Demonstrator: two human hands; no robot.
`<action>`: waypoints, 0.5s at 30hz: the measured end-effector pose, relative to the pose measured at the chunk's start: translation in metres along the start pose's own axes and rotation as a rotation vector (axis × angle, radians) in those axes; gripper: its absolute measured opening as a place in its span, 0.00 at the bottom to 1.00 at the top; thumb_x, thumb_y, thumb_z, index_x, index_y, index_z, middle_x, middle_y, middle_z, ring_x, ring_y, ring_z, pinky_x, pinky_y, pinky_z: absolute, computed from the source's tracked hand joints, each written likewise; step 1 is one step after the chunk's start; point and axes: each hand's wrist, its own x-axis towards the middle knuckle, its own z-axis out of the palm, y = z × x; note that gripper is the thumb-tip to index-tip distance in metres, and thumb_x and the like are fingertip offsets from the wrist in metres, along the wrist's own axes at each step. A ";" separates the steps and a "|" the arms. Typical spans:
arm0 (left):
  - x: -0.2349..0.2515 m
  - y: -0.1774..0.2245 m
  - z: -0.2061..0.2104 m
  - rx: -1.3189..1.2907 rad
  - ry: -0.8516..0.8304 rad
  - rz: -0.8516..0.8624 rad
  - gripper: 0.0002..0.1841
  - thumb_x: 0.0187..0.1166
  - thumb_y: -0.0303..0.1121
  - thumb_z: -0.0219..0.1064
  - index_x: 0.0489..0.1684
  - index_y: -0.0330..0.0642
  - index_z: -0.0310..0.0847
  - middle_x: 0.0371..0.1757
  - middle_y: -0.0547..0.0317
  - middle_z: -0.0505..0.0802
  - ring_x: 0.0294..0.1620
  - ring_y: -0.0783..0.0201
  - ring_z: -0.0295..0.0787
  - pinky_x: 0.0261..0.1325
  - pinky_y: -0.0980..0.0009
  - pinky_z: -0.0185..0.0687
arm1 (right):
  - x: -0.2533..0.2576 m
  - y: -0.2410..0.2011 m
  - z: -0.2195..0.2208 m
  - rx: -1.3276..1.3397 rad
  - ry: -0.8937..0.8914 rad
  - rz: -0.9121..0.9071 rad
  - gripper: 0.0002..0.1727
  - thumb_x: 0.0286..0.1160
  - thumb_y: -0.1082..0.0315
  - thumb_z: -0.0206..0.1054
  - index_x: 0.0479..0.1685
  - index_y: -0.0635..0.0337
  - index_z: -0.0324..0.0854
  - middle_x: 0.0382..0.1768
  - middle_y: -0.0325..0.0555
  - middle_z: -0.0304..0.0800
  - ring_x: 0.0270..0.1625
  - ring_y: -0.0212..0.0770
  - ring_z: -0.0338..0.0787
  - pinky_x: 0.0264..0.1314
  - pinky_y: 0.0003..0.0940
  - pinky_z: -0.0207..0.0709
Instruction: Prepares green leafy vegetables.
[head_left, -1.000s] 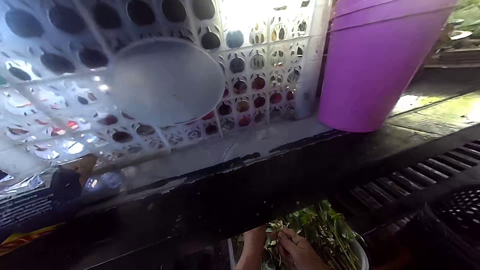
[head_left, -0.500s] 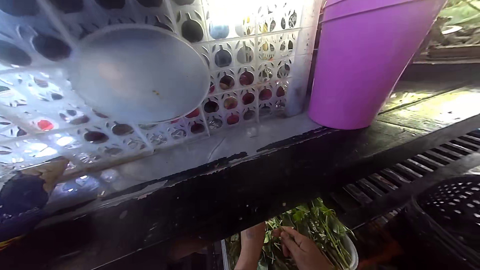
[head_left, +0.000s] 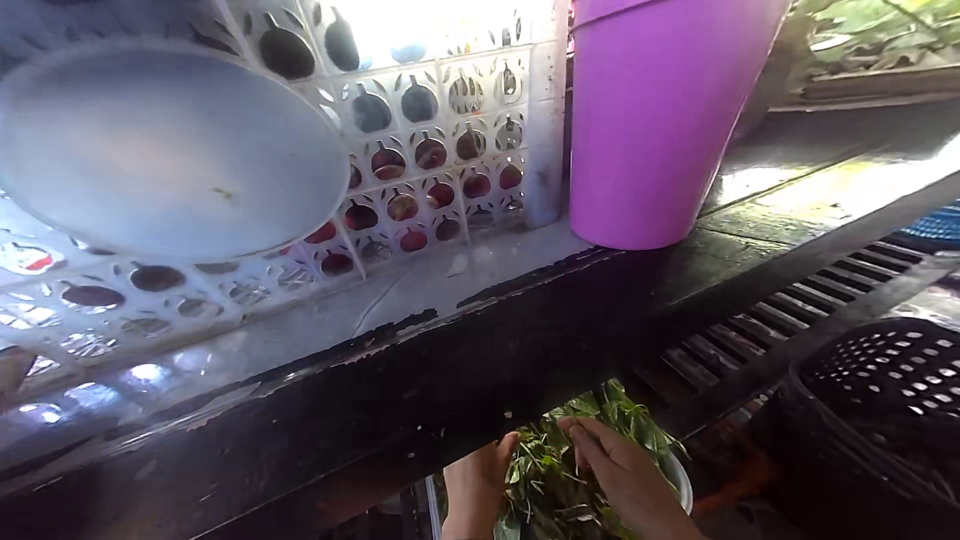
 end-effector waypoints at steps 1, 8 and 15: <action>0.001 0.000 -0.002 -0.091 0.017 -0.027 0.20 0.70 0.56 0.76 0.34 0.46 0.95 0.42 0.60 0.98 0.50 0.58 0.95 0.59 0.46 0.86 | 0.001 0.002 0.003 0.019 -0.018 -0.007 0.19 0.93 0.59 0.53 0.62 0.55 0.89 0.31 0.37 0.88 0.32 0.32 0.84 0.40 0.33 0.78; 0.003 0.014 0.005 -1.140 -0.170 -0.200 0.16 0.91 0.32 0.56 0.54 0.29 0.86 0.44 0.48 0.95 0.42 0.60 0.93 0.48 0.65 0.90 | 0.002 -0.002 0.041 0.075 -0.286 0.007 0.21 0.94 0.58 0.51 0.59 0.64 0.86 0.30 0.43 0.88 0.28 0.36 0.82 0.35 0.37 0.77; 0.011 0.012 -0.033 -1.254 0.243 -0.411 0.14 0.94 0.33 0.45 0.56 0.33 0.72 0.34 0.56 0.87 0.33 0.65 0.88 0.42 0.70 0.86 | -0.005 -0.001 0.045 -0.192 -0.209 -0.147 0.21 0.94 0.61 0.49 0.58 0.61 0.88 0.32 0.48 0.92 0.36 0.47 0.92 0.46 0.51 0.84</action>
